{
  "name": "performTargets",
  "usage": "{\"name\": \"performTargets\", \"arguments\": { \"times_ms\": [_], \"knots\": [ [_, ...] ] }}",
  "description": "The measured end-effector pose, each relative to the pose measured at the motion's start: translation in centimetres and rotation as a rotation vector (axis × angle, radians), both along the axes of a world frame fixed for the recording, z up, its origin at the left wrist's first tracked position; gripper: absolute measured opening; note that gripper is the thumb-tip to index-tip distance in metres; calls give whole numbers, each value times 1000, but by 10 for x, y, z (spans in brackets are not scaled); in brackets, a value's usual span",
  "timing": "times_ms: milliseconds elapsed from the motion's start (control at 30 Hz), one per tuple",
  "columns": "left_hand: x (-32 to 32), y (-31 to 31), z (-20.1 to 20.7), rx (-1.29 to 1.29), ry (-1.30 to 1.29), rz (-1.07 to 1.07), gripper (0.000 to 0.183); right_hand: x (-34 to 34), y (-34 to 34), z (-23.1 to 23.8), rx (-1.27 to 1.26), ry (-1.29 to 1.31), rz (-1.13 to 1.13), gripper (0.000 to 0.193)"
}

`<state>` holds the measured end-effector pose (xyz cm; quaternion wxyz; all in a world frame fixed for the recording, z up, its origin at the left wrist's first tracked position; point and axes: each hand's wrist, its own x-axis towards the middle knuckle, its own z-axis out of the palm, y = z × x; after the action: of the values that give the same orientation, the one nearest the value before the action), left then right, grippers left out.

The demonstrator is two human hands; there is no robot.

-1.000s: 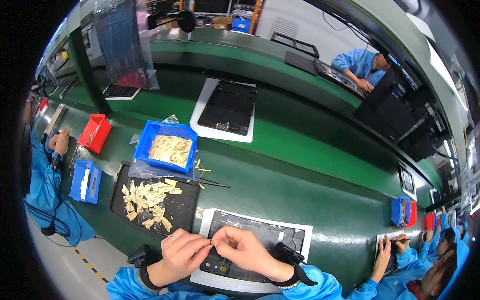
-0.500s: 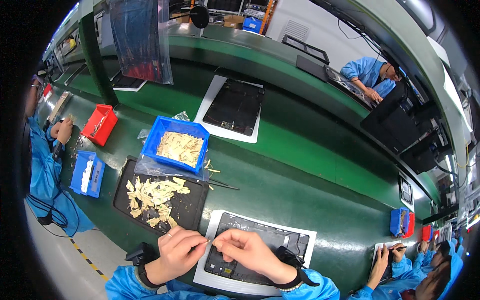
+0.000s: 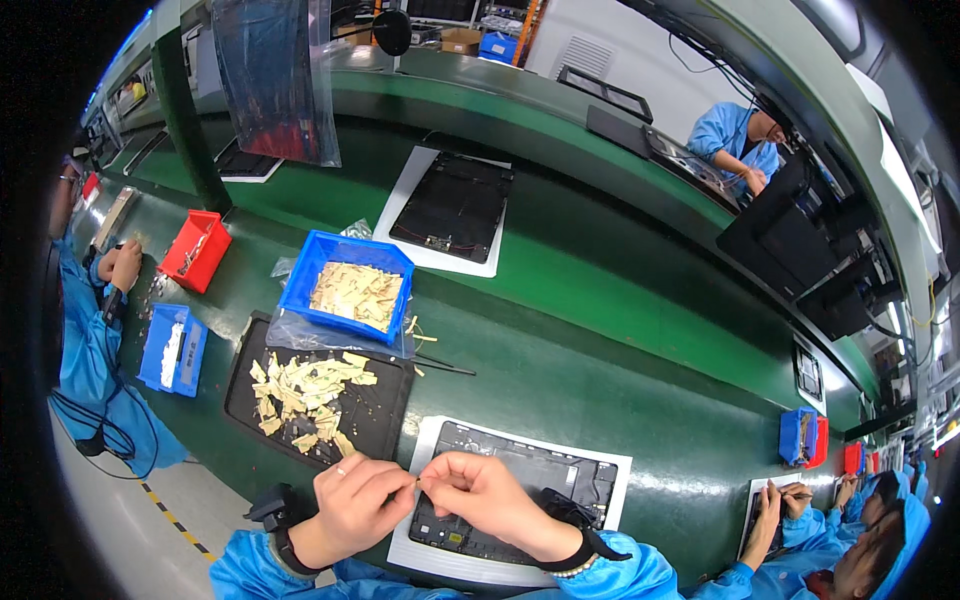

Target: The person assembles electronic components onto tablet frames using tweezers, placing the components into an assembly jig.

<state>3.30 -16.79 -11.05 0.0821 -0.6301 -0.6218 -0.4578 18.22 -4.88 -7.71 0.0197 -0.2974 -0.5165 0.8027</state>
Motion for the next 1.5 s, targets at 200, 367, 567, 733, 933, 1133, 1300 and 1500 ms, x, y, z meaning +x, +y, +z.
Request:
{"name": "performTargets", "arguments": {
  "times_ms": [200,367,567,733,933,1133,1300,1500],
  "knots": [
    [7,-3,-4,-191,-648,-131,10,0,-6,2,665,-35,34,8],
    [0,-5,1,-190,-950,-81,7,-1,-3,5,708,1,72,9],
    [-33,-12,9,-142,-486,92,10,-34,40,46,1125,118,4,7],
    [-17,6,14,-173,-74,131,15,-138,95,17,1556,-41,-40,15],
    [-16,-2,10,-497,-213,98,51,-87,88,12,1572,-99,-23,13],
    [0,27,27,-565,-345,-312,44,47,56,25,1199,-242,82,11],
    [23,58,34,-755,-382,-516,38,93,33,10,940,-106,53,17],
    [31,66,33,-839,-450,-542,37,89,37,-4,789,42,-5,21]
  ]
}}
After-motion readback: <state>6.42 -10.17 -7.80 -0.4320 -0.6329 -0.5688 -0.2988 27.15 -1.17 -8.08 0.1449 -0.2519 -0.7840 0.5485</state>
